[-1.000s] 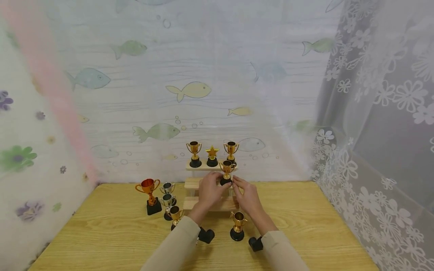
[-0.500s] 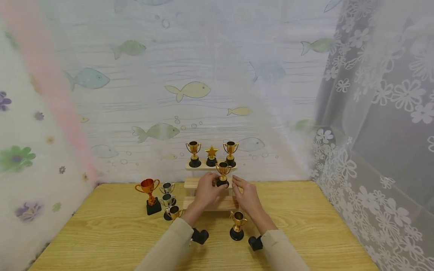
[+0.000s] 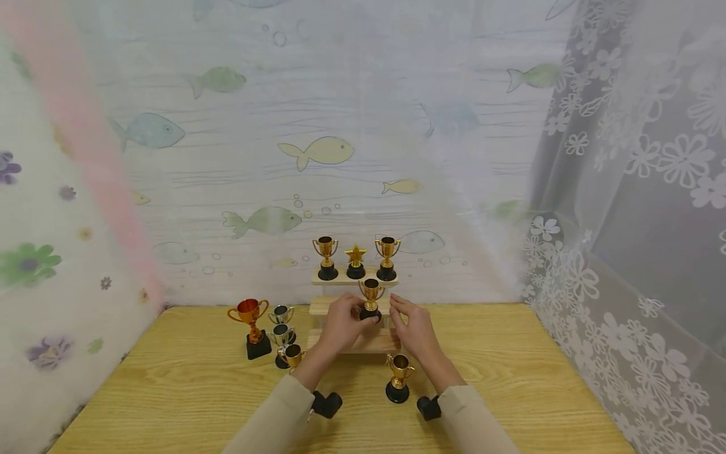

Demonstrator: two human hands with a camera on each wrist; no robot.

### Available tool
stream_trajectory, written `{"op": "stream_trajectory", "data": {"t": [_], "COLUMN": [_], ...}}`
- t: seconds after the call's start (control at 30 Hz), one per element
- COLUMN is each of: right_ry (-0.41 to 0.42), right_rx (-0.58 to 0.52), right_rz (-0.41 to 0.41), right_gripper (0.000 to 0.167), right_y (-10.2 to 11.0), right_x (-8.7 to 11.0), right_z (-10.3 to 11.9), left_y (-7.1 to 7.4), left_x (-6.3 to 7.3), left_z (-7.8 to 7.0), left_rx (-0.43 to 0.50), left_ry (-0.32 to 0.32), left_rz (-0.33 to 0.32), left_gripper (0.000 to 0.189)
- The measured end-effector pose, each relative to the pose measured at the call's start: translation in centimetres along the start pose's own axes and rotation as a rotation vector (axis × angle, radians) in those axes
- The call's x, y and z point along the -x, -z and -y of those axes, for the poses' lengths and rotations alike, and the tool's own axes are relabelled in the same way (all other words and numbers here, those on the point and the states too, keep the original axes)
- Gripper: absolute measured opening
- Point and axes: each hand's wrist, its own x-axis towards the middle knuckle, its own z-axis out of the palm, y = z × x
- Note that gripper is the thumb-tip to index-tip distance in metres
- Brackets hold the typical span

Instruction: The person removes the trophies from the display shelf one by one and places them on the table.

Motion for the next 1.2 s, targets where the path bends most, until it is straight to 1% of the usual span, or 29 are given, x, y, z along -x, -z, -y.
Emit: {"op": "stream_trajectory", "data": {"t": [0.2, 0.4, 0.53, 0.63, 0.67, 0.77, 0.83, 0.9, 0.97, 1.1, 1.2], "right_ry": [-0.009, -0.021, -0.022, -0.029, -0.029, -0.018, -0.01, -0.008, -0.011, -0.013, -0.008], "right_rx": [0.002, -0.013, -0.015, -0.011, -0.008, -0.003, -0.001, 0.0, -0.001, -0.006, -0.005], "right_rz": [0.009, 0.015, 0.017, 0.026, 0.029, 0.03, 0.027, 0.024, 0.022, 0.016, 0.012], "right_gripper": [0.033, 0.033, 0.033, 0.033, 0.033, 0.034, 0.034, 0.034, 0.034, 0.034, 0.034], "right_y": [0.1, 0.1, 0.0, 0.1, 0.2, 0.3, 0.3, 0.3, 0.3, 0.2, 0.2], "right_x": [0.1, 0.4, 0.5, 0.5, 0.4, 0.3, 0.2, 0.2, 0.1, 0.2, 0.1], "right_z": [0.1, 0.2, 0.2, 0.3, 0.3, 0.2, 0.2, 0.2, 0.2, 0.1, 0.2], "left_y": [0.3, 0.5, 0.7, 0.8, 0.9, 0.8, 0.8, 0.7, 0.7, 0.5, 0.4], "left_x": [0.5, 1.2, 1.9, 2.6, 2.7, 3.1, 3.2, 3.5, 3.7, 4.4, 4.7], "left_z": [0.0, -0.1, -0.3, -0.6, -0.7, -0.7, -0.5, -0.4, -0.1, 0.3, 0.5], "left_rx": [0.02, 0.048, 0.089, 0.13, 0.139, 0.129, 0.118, 0.111, 0.112, 0.101, 0.095], "left_ry": [-0.005, -0.016, 0.002, 0.03, 0.03, 0.007, -0.022, -0.037, -0.035, -0.006, -0.012], "left_rz": [0.019, 0.033, 0.058, 0.093, 0.103, 0.123, 0.125, 0.13, 0.137, 0.159, 0.172], "left_gripper": [0.028, 0.026, 0.025, 0.027, 0.026, 0.024, 0.022, 0.022, 0.023, 0.03, 0.032]}}
